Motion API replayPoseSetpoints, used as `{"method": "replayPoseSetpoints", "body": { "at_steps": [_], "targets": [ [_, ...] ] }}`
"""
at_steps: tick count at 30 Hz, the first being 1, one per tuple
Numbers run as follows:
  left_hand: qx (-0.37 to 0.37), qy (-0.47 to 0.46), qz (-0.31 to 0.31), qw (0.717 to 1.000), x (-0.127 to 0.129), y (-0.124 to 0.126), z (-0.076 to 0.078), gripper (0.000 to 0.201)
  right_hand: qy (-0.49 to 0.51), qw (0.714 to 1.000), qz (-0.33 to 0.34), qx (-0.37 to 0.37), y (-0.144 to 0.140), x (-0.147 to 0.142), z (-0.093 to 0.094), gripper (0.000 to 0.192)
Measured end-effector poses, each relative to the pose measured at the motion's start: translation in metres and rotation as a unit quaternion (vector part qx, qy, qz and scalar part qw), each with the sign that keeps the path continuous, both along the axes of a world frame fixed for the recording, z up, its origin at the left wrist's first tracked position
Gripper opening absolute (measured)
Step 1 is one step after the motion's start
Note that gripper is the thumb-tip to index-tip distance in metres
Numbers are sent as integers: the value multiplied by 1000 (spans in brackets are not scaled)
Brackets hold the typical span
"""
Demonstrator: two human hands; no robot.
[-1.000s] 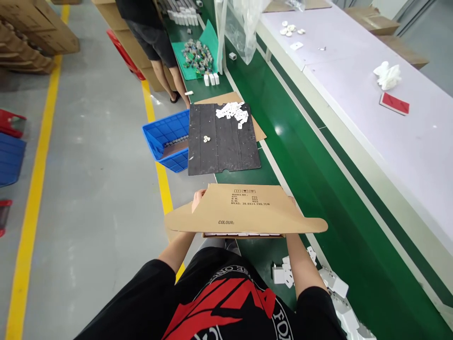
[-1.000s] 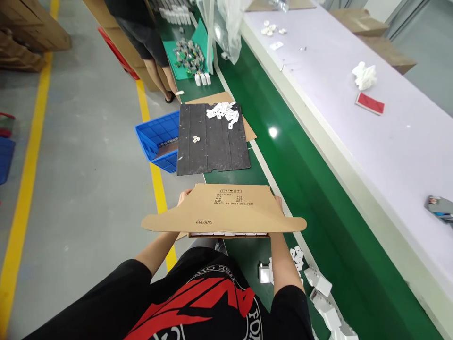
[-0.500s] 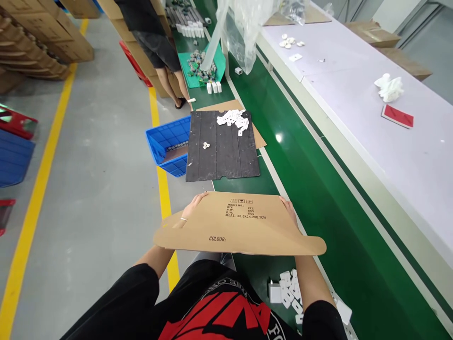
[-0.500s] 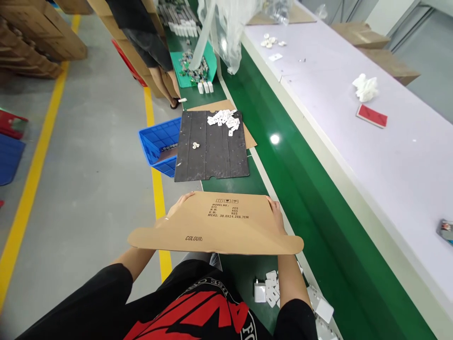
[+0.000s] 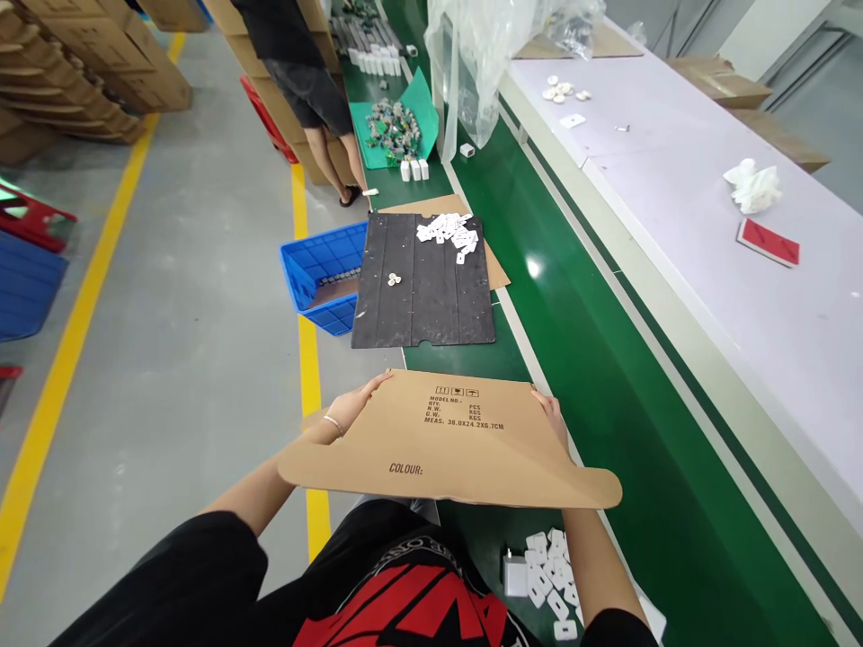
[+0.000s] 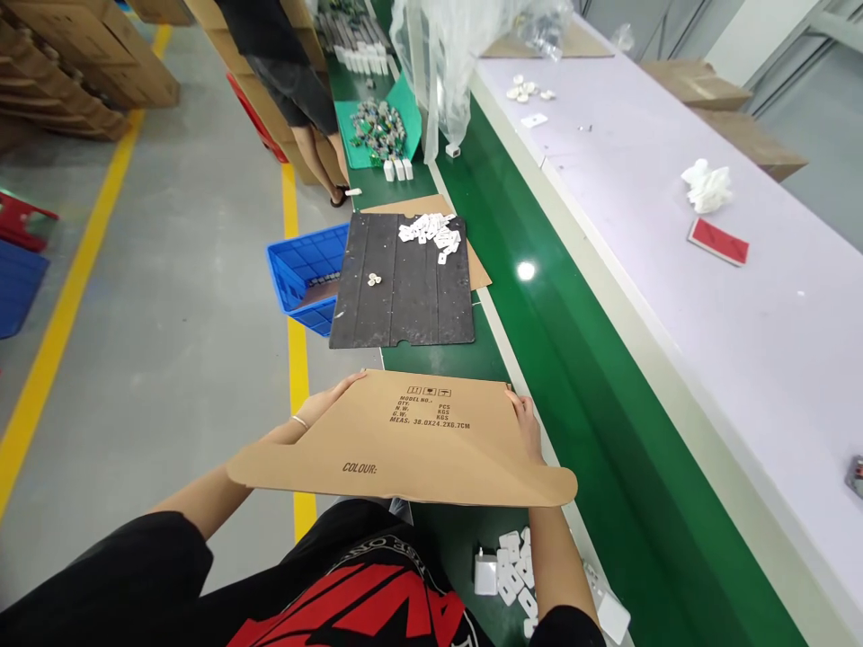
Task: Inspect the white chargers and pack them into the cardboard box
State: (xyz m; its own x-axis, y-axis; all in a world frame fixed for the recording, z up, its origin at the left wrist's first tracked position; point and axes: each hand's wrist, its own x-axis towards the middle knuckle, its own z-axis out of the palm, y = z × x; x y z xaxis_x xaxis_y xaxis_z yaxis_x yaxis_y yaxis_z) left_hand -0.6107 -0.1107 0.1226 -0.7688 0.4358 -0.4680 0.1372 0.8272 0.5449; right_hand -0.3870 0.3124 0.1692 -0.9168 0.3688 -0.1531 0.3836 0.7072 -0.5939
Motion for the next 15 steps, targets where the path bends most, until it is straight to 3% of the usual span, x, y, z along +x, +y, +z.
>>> {"method": "replayPoseSetpoints", "body": {
  "at_steps": [7, 11, 15],
  "targets": [
    [-49, -75, -100, 991, -11, -8, 21, 101, -54, 995, 71, 54, 24, 8, -3, 70],
    [-75, -94, -136, 983, -34, -8, 34, 83, -96, 986, 126, 58, 41, 6, -1, 77],
    [-84, -87, -120, 985, -43, 3, 36, 63, -154, 971, 175, 58, 56, 2, 8, 89]
  ]
}}
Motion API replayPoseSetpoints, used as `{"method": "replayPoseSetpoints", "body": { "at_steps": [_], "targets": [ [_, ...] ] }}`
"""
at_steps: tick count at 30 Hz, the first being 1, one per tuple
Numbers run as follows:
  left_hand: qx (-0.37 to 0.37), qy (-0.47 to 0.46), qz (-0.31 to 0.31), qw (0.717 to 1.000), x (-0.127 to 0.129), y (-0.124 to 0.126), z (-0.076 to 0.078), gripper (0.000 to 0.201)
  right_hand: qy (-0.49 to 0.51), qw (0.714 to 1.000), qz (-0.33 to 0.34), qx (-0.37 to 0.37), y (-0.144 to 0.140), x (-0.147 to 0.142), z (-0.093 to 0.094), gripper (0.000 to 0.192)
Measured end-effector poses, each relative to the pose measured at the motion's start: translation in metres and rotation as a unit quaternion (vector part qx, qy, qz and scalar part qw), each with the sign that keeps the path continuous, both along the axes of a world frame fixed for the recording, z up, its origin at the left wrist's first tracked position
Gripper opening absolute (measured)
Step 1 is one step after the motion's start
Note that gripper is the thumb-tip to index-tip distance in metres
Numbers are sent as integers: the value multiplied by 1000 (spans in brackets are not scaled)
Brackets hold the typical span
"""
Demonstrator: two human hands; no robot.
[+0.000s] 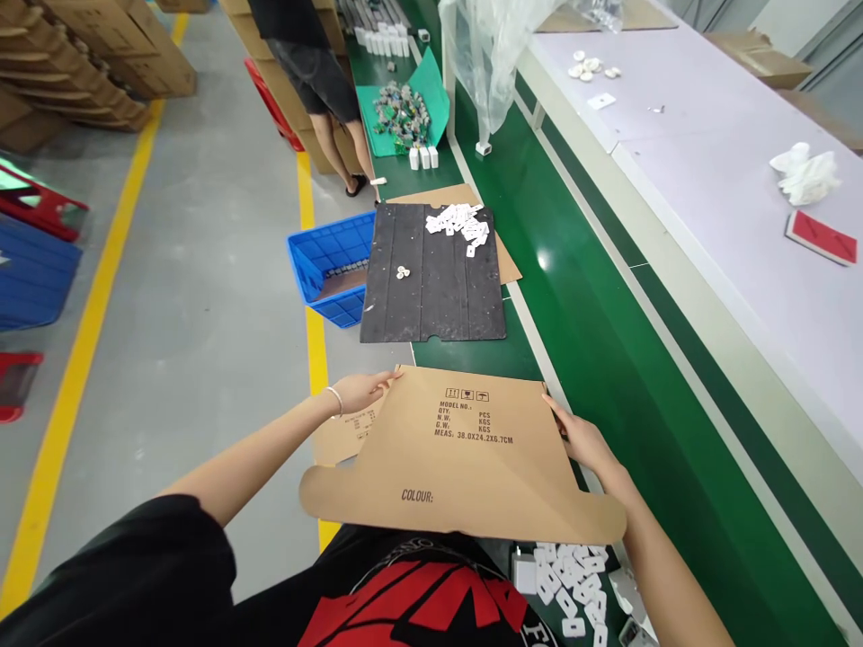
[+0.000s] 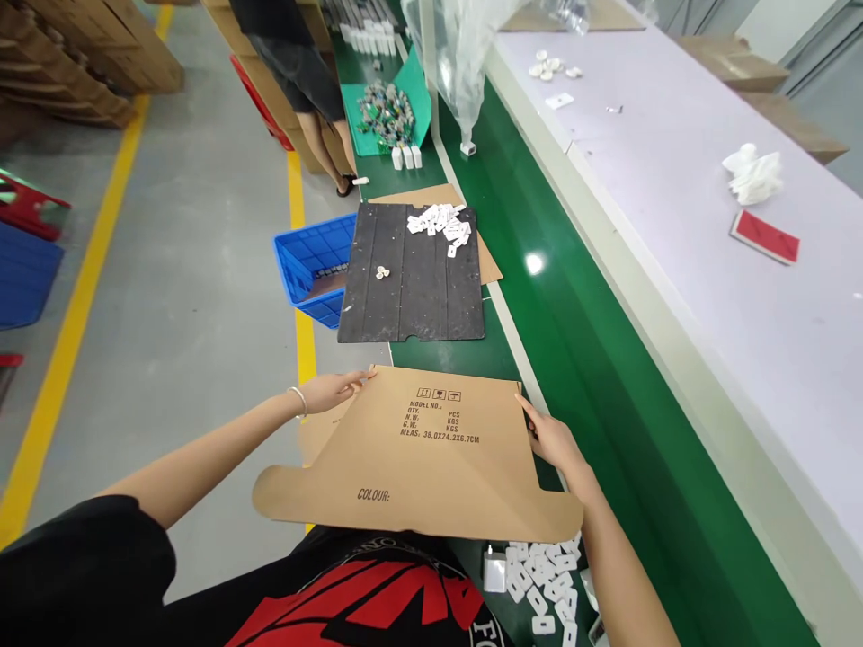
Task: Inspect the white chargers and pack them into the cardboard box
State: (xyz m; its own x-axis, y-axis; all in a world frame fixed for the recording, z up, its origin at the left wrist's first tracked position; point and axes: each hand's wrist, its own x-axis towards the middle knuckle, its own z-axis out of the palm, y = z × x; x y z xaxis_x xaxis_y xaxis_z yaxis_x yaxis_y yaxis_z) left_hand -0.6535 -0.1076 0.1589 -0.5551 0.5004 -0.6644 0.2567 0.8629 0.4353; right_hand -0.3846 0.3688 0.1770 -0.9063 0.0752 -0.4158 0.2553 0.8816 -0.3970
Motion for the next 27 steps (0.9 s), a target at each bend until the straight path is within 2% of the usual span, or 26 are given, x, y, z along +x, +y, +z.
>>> {"method": "replayPoseSetpoints", "body": {
  "at_steps": [3, 7, 10, 12, 15, 20, 23, 27],
  "targets": [
    [-6, 7, 33, 999, 13, 9, -3, 63, -36, 999, -3, 28, 3, 0, 3, 93],
    [-30, 24, 78, 996, 46, 18, -6, 77, -84, 994, -35, 54, -2, 4, 3, 95],
    [-32, 35, 116, 992, 66, 25, -10, 81, -108, 991, -74, 40, -6, 3, 5, 90],
    [-17, 32, 144, 989, 75, 30, -13, 79, -108, 988, -108, 23, -12, -3, 4, 79],
    [16, 30, 201, 979, 85, 40, -20, 75, -87, 979, -184, 18, -34, -15, -3, 59],
    [9, 57, 326, 943, 104, 55, -32, 72, -80, 942, -321, 56, -91, -20, -23, 83],
    [7, 77, 360, 930, 112, 59, -37, 66, -71, 930, -354, 70, -111, -15, -30, 86],
    [14, 100, 383, 918, 116, 65, -43, 56, -45, 923, -372, 83, -120, -15, -35, 81]
  ]
}}
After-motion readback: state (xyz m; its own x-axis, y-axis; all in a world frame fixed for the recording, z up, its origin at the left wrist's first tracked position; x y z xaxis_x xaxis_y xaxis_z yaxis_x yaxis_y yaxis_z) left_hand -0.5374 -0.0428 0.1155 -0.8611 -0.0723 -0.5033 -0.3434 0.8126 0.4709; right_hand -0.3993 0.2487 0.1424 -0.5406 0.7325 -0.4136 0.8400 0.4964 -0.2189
